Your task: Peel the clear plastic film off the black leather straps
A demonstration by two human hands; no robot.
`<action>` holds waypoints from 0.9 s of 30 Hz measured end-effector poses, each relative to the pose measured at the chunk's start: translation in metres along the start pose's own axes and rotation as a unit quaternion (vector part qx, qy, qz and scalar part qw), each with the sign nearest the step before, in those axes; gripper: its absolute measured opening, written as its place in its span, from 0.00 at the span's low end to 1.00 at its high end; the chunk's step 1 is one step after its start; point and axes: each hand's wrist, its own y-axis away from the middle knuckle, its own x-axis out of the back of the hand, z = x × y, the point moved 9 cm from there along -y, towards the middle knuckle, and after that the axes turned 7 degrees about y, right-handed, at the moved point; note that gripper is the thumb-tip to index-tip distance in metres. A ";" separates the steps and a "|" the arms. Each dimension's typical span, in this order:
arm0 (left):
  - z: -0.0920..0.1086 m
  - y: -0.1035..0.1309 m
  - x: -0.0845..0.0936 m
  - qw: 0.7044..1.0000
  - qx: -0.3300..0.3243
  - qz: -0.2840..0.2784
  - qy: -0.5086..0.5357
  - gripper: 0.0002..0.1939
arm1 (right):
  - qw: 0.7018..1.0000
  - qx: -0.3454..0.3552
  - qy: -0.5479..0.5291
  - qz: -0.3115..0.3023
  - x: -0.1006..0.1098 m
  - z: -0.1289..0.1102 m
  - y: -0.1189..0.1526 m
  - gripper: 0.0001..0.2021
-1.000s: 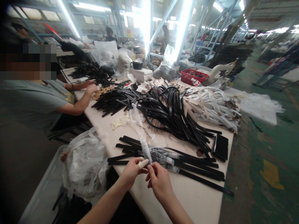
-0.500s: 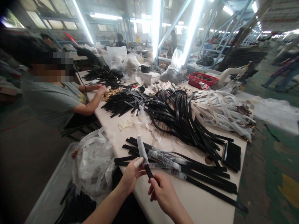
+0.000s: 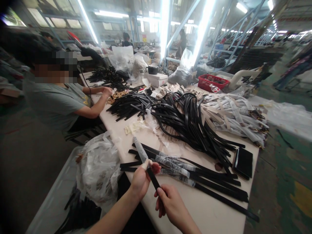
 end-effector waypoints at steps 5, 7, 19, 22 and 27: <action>-0.040 0.022 0.009 0.994 0.090 0.013 -0.063 0.20 | 0.998 0.042 0.029 0.025 0.000 -0.009 -0.009 0.27; -0.042 0.022 0.011 0.993 0.116 0.007 -0.037 0.18 | 0.999 0.038 0.022 0.028 0.001 -0.008 -0.010 0.28; -0.022 0.005 0.013 0.995 0.031 0.065 0.062 0.15 | 0.999 -0.021 0.012 0.040 -0.002 0.010 0.014 0.27; -0.013 0.004 0.013 0.992 0.018 0.086 0.086 0.15 | 0.997 -0.056 0.033 0.031 -0.003 0.012 0.020 0.24; -0.010 0.005 0.000 0.998 0.022 0.051 0.028 0.20 | 0.992 -0.060 0.085 0.071 0.004 0.003 0.017 0.21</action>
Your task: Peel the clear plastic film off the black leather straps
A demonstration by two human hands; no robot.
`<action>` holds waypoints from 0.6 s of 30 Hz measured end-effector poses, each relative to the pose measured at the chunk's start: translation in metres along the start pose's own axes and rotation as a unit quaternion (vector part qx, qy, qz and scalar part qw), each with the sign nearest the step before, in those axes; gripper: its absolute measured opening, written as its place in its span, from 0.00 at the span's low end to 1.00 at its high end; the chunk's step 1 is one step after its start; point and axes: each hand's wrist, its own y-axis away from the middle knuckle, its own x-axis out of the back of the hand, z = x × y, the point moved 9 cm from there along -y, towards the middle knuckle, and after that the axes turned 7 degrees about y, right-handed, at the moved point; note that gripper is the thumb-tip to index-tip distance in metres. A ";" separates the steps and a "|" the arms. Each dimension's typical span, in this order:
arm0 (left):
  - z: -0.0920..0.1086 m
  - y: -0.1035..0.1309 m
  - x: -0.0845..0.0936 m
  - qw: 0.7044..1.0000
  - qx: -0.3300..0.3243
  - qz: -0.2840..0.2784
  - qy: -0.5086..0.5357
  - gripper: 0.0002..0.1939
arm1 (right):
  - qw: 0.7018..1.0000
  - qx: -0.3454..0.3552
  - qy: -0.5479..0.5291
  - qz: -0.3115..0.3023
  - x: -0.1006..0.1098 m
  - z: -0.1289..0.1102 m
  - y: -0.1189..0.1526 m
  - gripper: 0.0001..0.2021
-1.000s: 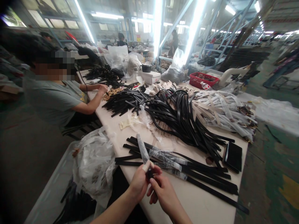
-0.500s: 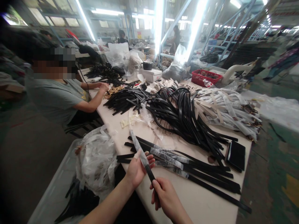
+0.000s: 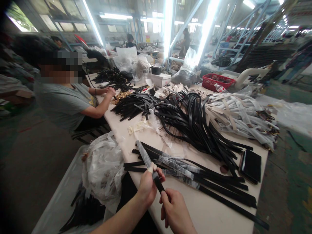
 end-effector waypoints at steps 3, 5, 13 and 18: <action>-0.014 0.006 -0.005 0.999 0.035 -0.022 -0.016 0.22 | 1.000 0.004 0.003 0.015 0.005 -0.003 -0.005 0.21; -0.006 0.003 -0.006 1.000 0.013 -0.015 0.009 0.20 | 1.000 -0.008 -0.003 -0.004 0.003 0.002 -0.005 0.21; -0.007 0.003 -0.002 0.998 -0.020 -0.024 -0.057 0.22 | 1.000 0.012 0.009 0.016 0.001 -0.003 -0.004 0.24; -0.044 0.019 0.009 0.991 0.089 -0.015 -0.097 0.26 | 0.995 0.069 0.027 0.062 0.008 -0.019 -0.005 0.27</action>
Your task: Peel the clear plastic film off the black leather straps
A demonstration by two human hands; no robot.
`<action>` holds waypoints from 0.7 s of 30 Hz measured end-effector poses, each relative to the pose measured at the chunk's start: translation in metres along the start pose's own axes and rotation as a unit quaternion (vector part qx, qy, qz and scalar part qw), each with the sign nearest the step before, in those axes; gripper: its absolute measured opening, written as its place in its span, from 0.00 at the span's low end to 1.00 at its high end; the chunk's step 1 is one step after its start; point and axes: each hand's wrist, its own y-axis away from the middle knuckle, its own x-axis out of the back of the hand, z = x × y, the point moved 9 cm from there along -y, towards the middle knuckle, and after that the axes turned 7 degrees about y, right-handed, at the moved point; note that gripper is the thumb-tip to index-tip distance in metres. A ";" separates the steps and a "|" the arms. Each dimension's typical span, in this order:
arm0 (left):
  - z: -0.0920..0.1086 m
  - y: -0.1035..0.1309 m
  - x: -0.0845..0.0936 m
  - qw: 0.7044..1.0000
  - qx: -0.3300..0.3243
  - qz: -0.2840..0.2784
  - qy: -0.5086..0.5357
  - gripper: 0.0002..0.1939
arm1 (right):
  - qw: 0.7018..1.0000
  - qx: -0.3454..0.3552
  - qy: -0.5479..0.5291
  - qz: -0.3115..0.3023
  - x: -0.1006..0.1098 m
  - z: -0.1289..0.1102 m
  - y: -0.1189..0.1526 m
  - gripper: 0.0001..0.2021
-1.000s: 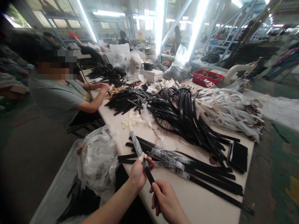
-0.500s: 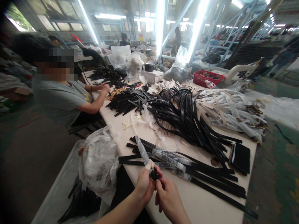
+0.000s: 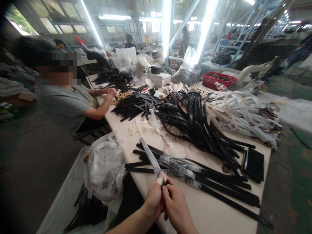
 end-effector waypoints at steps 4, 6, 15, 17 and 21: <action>0.010 -0.005 -0.005 0.995 0.018 -0.011 0.093 0.22 | 0.997 -0.020 -0.058 -0.036 -0.006 0.012 0.001 0.28; 0.015 -0.006 -0.002 0.994 -0.017 0.004 0.108 0.20 | 0.996 -0.036 -0.067 -0.051 -0.009 0.018 0.000 0.29; 0.030 -0.005 -0.004 0.994 -0.095 0.010 0.051 0.18 | 0.993 -0.016 -0.098 -0.068 -0.006 0.016 0.001 0.28; 0.037 -0.005 -0.006 0.991 -0.124 0.009 0.051 0.18 | 0.995 -0.019 -0.083 -0.057 -0.003 0.017 0.001 0.28; 0.003 -0.003 -0.007 1.000 -0.007 -0.002 -0.002 0.22 | 0.999 0.033 -0.042 -0.007 0.008 0.003 -0.004 0.24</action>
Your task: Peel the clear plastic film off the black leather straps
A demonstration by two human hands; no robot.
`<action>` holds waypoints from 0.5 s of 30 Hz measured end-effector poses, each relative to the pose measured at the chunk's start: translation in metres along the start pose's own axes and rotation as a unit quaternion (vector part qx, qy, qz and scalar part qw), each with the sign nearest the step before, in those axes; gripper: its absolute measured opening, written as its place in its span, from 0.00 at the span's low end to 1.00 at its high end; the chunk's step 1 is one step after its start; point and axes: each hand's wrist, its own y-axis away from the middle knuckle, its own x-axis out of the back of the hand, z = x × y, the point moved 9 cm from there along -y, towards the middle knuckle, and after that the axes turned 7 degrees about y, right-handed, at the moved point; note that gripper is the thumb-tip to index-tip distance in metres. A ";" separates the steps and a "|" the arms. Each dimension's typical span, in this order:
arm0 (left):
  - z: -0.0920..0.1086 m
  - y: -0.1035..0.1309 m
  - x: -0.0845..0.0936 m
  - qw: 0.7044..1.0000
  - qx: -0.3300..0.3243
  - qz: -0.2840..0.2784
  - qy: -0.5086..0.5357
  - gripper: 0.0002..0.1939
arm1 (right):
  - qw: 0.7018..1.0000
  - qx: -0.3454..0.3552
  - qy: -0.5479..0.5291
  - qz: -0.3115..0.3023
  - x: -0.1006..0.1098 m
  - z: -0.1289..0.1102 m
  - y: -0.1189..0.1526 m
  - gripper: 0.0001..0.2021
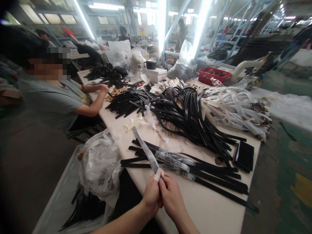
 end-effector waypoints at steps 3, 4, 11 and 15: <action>0.007 0.001 0.001 0.999 -0.034 -0.003 0.029 0.21 | 0.998 -0.029 -0.031 -0.047 -0.009 0.005 0.001 0.23; 0.013 0.001 0.002 0.997 -0.067 -0.001 0.046 0.19 | 0.996 -0.045 -0.040 -0.060 -0.012 0.008 0.002 0.23; -0.008 0.000 0.008 0.999 0.025 0.017 0.032 0.18 | 0.999 -0.021 -0.016 -0.030 -0.004 0.007 0.002 0.25; 0.015 -0.009 0.007 0.993 -0.044 0.015 0.110 0.14 | 0.995 -0.078 -0.047 -0.050 -0.011 0.025 0.004 0.26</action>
